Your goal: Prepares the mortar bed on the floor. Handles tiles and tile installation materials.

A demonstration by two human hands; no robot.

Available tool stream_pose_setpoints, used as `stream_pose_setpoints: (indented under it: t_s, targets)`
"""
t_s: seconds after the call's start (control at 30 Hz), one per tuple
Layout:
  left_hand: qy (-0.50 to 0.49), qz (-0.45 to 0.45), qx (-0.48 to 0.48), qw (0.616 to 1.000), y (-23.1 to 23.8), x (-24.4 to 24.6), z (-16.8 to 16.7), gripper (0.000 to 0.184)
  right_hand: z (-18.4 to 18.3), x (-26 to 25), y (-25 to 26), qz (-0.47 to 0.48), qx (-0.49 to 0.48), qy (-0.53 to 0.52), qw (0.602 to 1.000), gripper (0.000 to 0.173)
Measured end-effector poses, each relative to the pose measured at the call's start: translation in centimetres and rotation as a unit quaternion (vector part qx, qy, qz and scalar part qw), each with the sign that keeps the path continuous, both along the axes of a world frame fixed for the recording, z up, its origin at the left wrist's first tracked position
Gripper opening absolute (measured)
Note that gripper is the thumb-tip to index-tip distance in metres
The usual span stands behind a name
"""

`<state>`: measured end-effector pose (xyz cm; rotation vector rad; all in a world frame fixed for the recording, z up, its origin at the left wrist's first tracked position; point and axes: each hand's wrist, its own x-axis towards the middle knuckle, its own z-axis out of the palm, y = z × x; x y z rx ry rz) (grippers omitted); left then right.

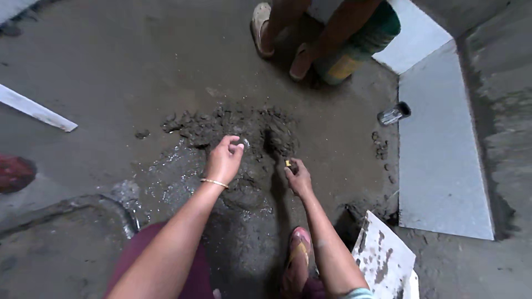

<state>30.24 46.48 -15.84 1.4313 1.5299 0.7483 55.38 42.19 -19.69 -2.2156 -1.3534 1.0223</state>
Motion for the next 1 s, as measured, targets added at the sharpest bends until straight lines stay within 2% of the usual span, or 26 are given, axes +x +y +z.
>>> stream_pose_setpoints:
  t_s: [0.07,0.17,0.33,0.37,0.47,0.57,0.67,0.73,0.8,0.87,0.93,1.0]
  targets:
    - [0.005,-0.004,0.001,1.0,0.2,0.2,0.1,0.038,1.3,-1.2,-0.5,0.062,-0.032,-0.113,0.991,0.051]
    - [-0.001,0.008,0.01,1.0,0.4,-0.6,0.5,0.037,0.6,-2.5,-2.0,0.1,-0.065,-0.171,0.978,0.052]
    - [-0.015,0.061,-0.001,0.998,0.2,-3.0,0.5,0.037,-1.6,-4.4,-4.4,0.039,-0.012,-0.16,0.986,0.048]
    - [-0.013,0.066,0.001,0.998,0.2,-3.1,0.5,0.037,-2.3,-4.6,-4.5,0.044,-0.022,-0.156,0.986,0.048]
    - [-0.006,0.067,0.007,0.998,0.2,-3.0,0.7,0.037,-4.2,-4.1,-5.4,0.102,-0.136,-0.168,0.971,0.051]
    - [-0.007,0.069,0.013,0.998,0.4,-3.4,0.6,0.037,-1.3,-1.8,-5.0,0.114,-0.159,-0.142,0.97,0.048]
    - [-0.011,0.077,0.008,0.997,0.5,-3.8,0.6,0.037,2.4,-0.9,-4.4,0.057,-0.061,-0.119,0.989,0.043]
    - [-0.015,0.084,0.009,0.996,0.4,-3.6,0.7,0.037,2.1,-1.6,-3.4,0.021,-0.014,-0.098,0.995,0.044]
    - [-0.018,0.078,0.012,0.997,0.4,-3.1,0.9,0.037,-1.2,-3.1,-3.3,0.046,-0.049,-0.088,0.994,0.044]
    - [-0.02,0.071,0.019,0.997,0.2,-2.5,1.0,0.037,-4.3,-4.6,-5.4,0.085,-0.141,-0.109,0.98,0.05]
    - [-0.015,0.07,0.026,0.997,0.5,-2.7,1.0,0.036,-4.2,-3.8,-7.0,0.087,-0.181,-0.084,0.976,0.05]
    - [-0.014,0.071,0.014,0.997,0.5,-3.3,0.6,0.037,-2.7,-0.7,-8.6,0.047,-0.164,-0.009,0.985,0.048]
